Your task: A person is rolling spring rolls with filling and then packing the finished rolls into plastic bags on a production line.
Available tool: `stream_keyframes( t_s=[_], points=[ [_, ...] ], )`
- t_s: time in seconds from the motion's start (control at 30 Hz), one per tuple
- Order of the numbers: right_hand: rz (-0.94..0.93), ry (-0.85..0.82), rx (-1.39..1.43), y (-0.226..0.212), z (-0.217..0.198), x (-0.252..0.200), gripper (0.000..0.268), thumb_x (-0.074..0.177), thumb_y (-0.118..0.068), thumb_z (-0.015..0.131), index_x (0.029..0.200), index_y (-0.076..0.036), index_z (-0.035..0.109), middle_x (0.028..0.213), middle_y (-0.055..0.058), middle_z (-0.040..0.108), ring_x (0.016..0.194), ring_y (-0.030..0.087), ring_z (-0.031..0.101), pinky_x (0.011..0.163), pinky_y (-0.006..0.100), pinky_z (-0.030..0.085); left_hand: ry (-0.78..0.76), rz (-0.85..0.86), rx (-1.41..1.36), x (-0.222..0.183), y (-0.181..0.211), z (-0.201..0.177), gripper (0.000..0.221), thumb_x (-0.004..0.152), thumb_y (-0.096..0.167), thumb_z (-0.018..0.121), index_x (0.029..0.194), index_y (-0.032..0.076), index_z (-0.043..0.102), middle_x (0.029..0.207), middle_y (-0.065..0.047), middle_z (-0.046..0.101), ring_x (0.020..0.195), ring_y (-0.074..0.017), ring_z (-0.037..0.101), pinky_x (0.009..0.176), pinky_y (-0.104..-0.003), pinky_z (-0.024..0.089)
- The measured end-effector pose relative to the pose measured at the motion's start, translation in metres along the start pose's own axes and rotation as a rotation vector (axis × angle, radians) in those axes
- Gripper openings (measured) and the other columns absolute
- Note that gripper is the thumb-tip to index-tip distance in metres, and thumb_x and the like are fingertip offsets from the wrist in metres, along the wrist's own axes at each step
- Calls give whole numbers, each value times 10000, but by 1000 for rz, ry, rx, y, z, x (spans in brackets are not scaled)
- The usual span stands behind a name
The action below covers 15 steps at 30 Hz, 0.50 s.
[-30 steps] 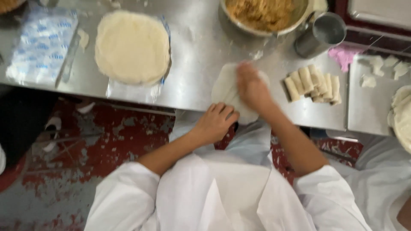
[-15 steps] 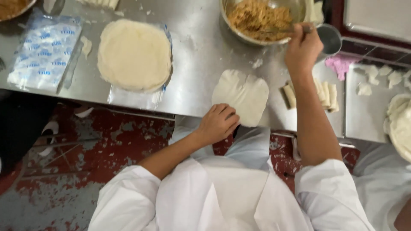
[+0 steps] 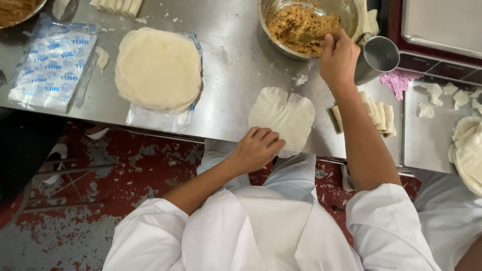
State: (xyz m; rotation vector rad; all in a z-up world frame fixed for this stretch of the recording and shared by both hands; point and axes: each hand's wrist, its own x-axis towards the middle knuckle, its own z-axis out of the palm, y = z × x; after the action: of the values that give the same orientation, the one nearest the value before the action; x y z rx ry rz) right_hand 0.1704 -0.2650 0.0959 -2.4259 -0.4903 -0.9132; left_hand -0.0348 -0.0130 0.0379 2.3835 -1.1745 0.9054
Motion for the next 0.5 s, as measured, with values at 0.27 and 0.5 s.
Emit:
stream_keyframes(
  t_s=[0.27,0.5],
  points=[
    [677,-6,485,-33,-36,10,168,1117,-81,510,1081,-60,673,857,26,747,654,40,678,536,133,564,119,16,-6,-6,-2,10,164,882,80,675,1016,171,656,976,21,635,865,-185,577,749,-313,459],
    [545,-77,351,-105,-124,-56,371,1159,-190,476,858,-113,680,696,5,627,565,85,548,500,243,400,265,27,-212,-14,-5,20,197,890,-70,657,852,123,644,837,16,637,782,-202,534,705,-311,414]
  ],
)
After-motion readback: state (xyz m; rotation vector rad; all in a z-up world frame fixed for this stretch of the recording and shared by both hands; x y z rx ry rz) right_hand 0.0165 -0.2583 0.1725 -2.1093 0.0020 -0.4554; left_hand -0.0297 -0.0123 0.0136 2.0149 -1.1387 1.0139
